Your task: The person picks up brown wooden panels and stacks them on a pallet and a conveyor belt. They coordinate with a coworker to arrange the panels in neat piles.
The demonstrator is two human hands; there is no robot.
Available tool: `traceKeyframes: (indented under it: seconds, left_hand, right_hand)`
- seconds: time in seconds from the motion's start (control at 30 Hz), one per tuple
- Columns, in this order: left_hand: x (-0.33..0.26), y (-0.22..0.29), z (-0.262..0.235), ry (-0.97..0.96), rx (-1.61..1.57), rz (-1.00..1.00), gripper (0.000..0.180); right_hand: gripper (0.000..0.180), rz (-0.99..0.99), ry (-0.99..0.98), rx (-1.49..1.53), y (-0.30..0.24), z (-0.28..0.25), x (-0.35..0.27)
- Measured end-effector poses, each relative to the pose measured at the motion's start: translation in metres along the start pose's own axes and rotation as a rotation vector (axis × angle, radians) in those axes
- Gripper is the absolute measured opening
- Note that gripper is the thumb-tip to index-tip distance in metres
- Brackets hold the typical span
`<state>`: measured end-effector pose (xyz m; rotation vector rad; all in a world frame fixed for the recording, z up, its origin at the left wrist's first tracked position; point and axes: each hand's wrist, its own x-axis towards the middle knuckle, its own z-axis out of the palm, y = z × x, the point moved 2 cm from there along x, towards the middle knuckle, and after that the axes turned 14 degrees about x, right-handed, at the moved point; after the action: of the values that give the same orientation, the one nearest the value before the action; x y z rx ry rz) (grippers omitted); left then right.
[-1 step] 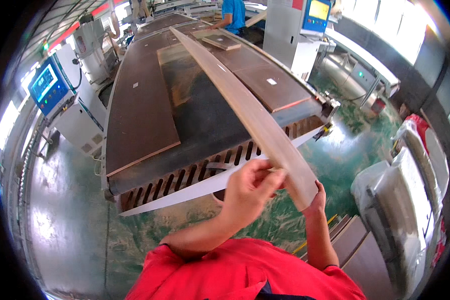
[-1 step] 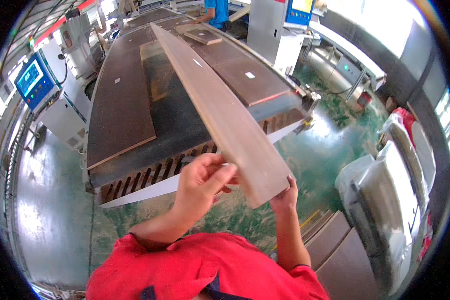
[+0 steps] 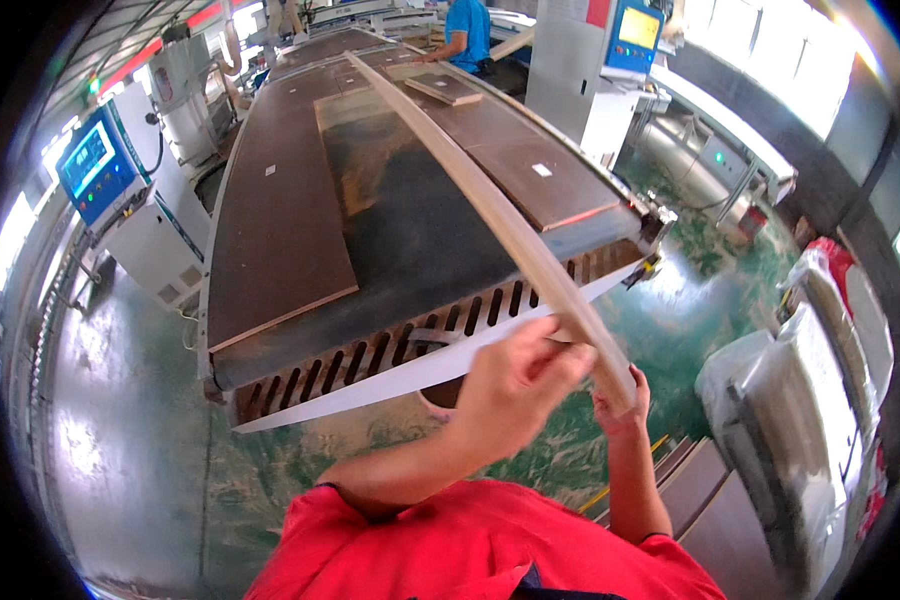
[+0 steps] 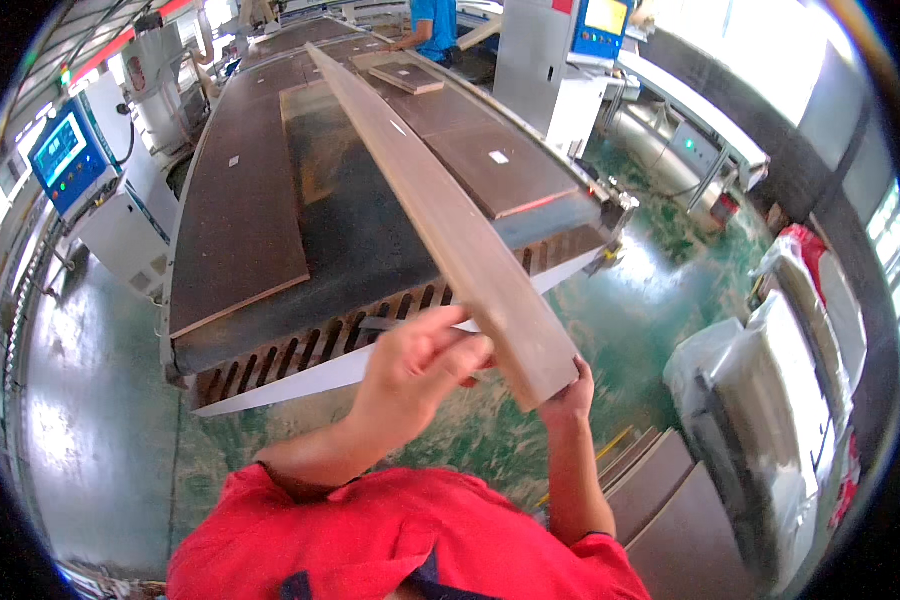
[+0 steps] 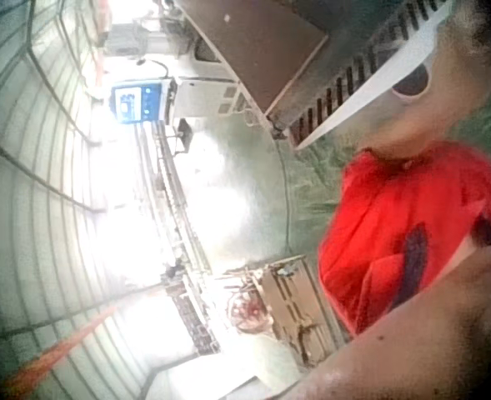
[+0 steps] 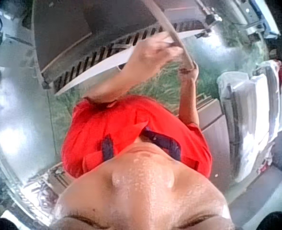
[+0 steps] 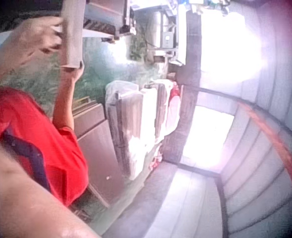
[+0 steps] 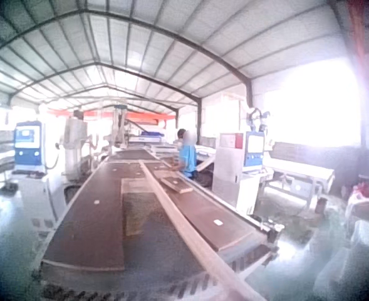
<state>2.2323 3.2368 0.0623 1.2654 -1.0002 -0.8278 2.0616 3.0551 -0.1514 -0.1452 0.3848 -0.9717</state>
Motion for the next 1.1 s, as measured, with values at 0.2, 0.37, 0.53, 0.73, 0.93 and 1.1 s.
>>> traceKeyframes:
  seconds: [0.2,0.37,0.53,0.73,0.93,1.1]
  left_hand:
    - [0.053,0.026,0.043,-0.277,-0.015,0.059,0.067]
    - [0.066,0.015,0.044,-0.284,-0.018,0.098,0.073]
    - [0.025,0.004,0.014,-0.241,-0.347,0.049,0.062]
    - [-0.056,-0.050,-0.054,-0.052,-0.529,-0.252,0.055]
    - [-0.116,-0.139,-0.091,0.086,-0.646,-0.399,0.051]
    - [-0.139,-0.208,-0.100,0.179,-0.658,-0.526,0.051]
  right_hand:
    - [0.027,-0.143,0.265,-0.030,-0.022,0.023,0.013]
    - [0.025,-0.076,0.423,0.056,-0.027,0.023,0.013]
    - [0.030,-0.011,0.324,0.022,-0.044,-0.040,0.023]
    - [0.051,0.020,0.198,-0.048,0.015,-0.004,-0.009]
    - [0.040,-0.058,0.223,-0.033,0.028,-0.064,-0.001]
    - [0.037,-0.098,0.277,-0.146,0.034,-0.091,-0.001]
